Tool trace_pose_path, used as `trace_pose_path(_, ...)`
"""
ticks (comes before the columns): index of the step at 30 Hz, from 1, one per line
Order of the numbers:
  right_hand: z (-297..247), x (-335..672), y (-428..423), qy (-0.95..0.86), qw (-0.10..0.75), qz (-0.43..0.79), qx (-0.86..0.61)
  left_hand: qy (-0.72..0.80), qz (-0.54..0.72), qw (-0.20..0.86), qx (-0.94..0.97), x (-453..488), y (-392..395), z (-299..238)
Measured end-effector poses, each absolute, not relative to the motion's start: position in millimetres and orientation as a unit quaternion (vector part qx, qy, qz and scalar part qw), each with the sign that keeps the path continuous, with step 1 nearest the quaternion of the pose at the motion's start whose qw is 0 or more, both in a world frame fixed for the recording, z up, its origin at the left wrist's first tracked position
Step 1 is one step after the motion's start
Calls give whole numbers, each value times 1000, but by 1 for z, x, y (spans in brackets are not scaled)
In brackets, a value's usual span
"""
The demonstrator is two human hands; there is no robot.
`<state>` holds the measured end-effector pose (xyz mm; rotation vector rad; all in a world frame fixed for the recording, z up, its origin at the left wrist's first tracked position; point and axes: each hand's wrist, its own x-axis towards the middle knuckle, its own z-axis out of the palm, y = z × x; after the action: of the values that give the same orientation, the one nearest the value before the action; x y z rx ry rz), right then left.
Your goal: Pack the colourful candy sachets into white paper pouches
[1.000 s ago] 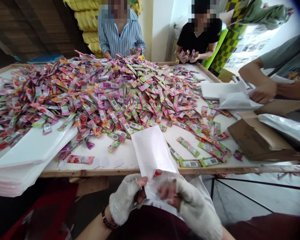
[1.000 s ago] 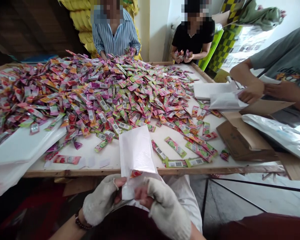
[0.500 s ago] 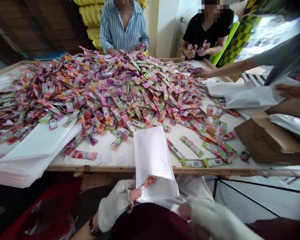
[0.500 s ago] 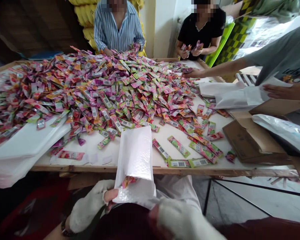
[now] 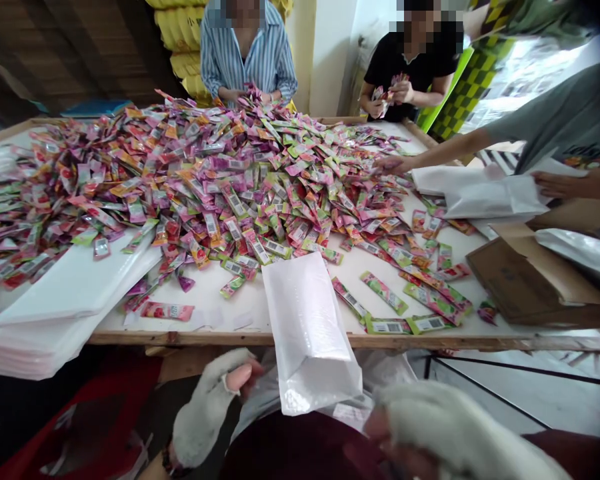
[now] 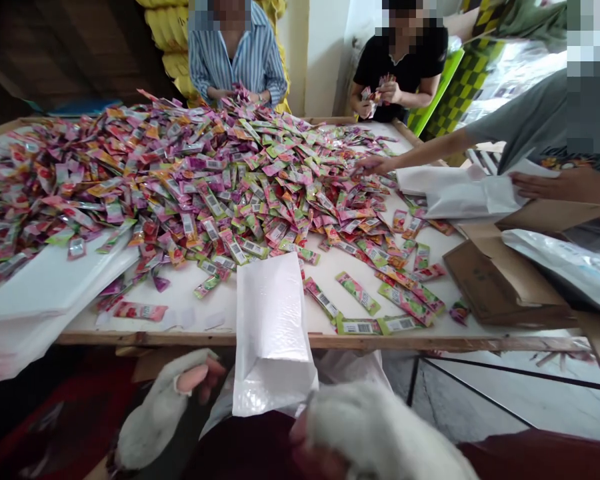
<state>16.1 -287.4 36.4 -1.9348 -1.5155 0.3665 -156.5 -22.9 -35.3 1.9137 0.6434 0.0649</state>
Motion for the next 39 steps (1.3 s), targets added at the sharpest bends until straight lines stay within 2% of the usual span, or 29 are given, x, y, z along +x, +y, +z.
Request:
trace_pose_path(4,-4,62,-285,-605,263,-101,-745,76,232,216,945,-148,-17,-44)
trace_pose_path(6,-20,70,-272,-671,228,-154,-688,-32,258,125,958,-138,-19,-47)
trace_pose_path(8,-29,72,-260,-728,221,-154,-631,-112,247,87,959,-131,-19,-47)
trace_pose_path(13,-36,78,-260,-708,291,-42,-643,-130,243,142,951,-130,-14,-42)
trace_pose_path(16,-42,82,-267,-631,347,58,-691,-76,243,224,941,-131,-18,-39)
trace_pose_path(20,-50,80,-261,-459,345,196,-795,53,209,297,930,-128,-29,-42)
trace_pose_path(23,-53,82,-247,-364,316,238,-843,156,146,274,937,-121,-29,-45)
trace_pose_path(25,-53,87,-237,-350,277,263,-855,187,101,222,952,-115,-26,-42)
trace_pose_path(28,-55,96,-224,-321,265,293,-861,202,155,118,960,-109,-27,-34)
trace_pose_path(31,-57,99,-208,-257,383,350,-815,77,250,67,963,-104,-36,-34)
trace_pose_path(33,-58,99,-195,-241,469,411,-744,-44,219,49,973,-100,-41,-40)
trace_pose_path(35,-53,100,-184,-242,517,462,-678,-107,175,58,977,-97,-38,-45)
trace_pose_path(39,-15,120,-178,-232,580,495,-604,-32,189,184,964,-87,-10,-32)
